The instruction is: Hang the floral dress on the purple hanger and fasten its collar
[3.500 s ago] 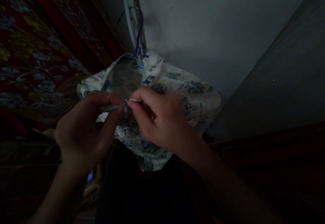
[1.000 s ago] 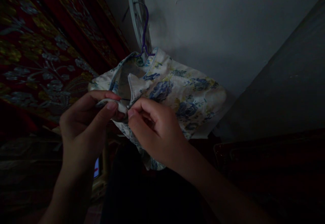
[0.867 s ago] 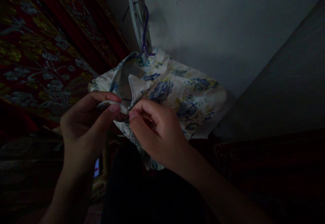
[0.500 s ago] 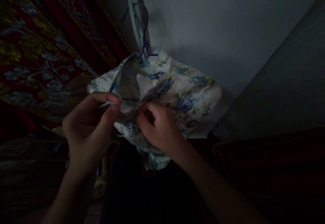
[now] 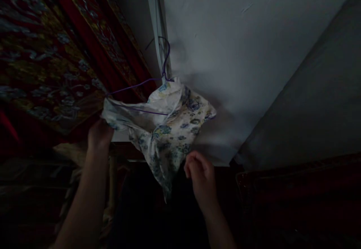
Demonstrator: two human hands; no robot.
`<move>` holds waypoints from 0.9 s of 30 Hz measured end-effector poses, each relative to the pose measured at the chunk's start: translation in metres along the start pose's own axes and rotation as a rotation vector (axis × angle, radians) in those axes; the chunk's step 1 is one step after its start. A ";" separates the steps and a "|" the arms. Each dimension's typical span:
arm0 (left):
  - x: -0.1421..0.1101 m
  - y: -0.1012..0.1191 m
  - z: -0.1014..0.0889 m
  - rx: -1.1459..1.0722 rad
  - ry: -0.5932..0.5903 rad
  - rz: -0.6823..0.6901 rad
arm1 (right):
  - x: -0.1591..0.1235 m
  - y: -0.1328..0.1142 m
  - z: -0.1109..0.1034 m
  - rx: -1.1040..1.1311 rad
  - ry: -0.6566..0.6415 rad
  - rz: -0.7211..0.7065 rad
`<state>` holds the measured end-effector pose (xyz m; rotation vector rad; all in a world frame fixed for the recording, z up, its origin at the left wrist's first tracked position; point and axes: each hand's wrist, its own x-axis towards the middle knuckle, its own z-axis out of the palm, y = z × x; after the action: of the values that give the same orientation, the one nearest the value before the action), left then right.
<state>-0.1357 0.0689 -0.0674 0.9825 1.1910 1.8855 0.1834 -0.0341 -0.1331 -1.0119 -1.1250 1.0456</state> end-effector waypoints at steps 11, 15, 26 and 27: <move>-0.149 -0.029 0.065 -0.160 -0.436 -0.203 | -0.032 0.036 0.015 -0.111 -0.034 0.020; -0.176 0.025 0.087 0.100 -0.830 0.086 | -0.030 0.019 0.024 -0.122 -0.155 -0.105; -0.176 -0.012 0.048 0.417 -1.153 -0.006 | 0.010 -0.083 -0.006 -0.430 -0.573 -0.188; -0.175 -0.016 0.040 0.497 -1.171 -0.017 | 0.025 -0.091 -0.010 -0.449 -0.552 -0.255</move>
<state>-0.0153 -0.0574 -0.1107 1.9265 0.8709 0.6638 0.2076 -0.0293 -0.0415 -0.9065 -1.9519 0.9038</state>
